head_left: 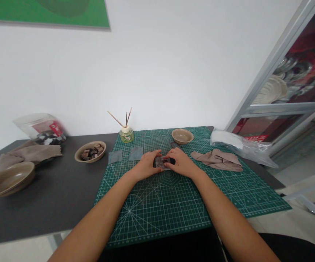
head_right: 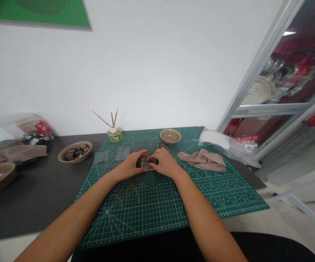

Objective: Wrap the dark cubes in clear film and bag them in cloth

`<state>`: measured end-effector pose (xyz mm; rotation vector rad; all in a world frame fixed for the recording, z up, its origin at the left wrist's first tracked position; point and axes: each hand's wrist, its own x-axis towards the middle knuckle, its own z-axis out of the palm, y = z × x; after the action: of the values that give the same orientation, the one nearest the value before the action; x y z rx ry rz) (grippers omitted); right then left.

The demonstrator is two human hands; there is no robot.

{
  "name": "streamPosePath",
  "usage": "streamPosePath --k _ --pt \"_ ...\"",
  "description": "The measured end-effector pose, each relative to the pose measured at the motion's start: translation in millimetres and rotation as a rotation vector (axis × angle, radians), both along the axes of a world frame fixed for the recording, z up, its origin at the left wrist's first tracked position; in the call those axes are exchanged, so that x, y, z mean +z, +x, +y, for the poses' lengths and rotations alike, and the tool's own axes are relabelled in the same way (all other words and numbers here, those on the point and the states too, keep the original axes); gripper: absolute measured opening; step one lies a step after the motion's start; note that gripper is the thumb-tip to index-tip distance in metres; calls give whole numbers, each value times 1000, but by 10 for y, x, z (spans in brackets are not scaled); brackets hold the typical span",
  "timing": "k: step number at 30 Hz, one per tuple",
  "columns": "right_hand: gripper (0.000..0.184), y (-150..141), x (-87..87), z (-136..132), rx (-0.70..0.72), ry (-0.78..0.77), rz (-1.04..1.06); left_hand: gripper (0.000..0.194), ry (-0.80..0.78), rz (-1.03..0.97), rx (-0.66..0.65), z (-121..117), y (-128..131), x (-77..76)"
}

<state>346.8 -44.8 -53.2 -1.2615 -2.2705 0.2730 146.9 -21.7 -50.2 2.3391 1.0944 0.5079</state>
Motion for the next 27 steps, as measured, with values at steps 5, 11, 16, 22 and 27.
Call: streamPosePath --k 5,11,16,22,27 --pt "13 0 0 4 -36 40 -31 76 8 -6 -9 11 1 -6" --pt "21 -50 37 -24 27 -30 9 75 23 -6 -12 21 -3 -23" --pt "14 -68 24 -1 30 -22 14 74 20 -15 -19 24 -8 -33" --pt "17 4 26 -16 9 -6 14 76 5 -3 -14 10 -5 -11" --pt "20 -13 34 -35 50 -14 33 75 13 2 -22 13 -12 -8"
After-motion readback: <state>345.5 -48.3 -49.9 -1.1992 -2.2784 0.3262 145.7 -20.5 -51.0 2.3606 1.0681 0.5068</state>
